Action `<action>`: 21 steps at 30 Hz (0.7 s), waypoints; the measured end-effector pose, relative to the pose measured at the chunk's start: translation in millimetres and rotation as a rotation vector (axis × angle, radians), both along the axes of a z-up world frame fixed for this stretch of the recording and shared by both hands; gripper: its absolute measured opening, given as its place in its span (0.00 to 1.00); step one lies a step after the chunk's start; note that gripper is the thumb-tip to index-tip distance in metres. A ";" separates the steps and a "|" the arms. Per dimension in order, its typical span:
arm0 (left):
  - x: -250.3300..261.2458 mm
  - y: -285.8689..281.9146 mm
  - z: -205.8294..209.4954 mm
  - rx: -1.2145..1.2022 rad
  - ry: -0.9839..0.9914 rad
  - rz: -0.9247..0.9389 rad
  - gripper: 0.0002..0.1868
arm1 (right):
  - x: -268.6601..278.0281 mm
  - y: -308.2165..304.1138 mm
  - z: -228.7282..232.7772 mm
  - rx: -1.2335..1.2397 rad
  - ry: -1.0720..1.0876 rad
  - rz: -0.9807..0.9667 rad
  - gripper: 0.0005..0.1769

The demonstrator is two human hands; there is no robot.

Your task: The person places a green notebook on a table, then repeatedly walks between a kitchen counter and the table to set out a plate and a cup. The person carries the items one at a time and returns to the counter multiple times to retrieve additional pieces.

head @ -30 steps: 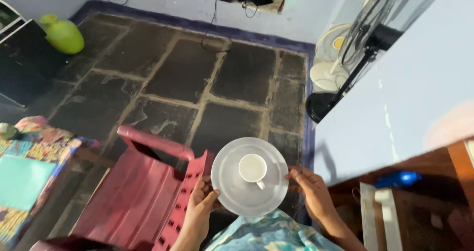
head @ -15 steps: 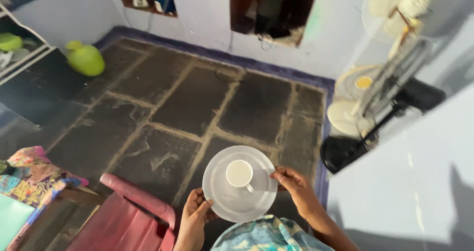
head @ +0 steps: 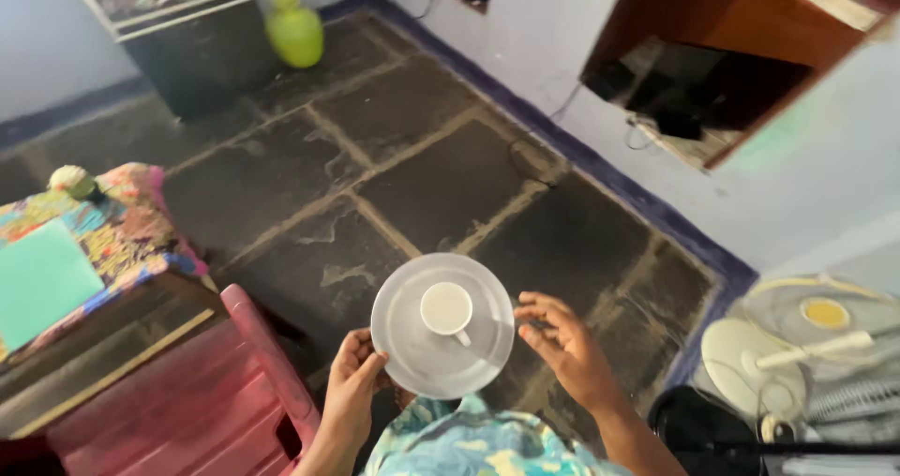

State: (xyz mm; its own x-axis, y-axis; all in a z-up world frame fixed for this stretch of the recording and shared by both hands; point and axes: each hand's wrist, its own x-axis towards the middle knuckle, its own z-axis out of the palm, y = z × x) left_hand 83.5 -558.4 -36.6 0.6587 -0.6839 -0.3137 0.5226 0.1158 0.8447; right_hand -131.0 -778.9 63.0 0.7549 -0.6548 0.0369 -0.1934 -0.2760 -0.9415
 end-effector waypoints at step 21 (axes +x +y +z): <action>180.1 -78.1 -1.1 -0.007 -0.023 0.626 0.15 | 360.7 -119.3 23.4 -0.194 -0.226 0.635 0.24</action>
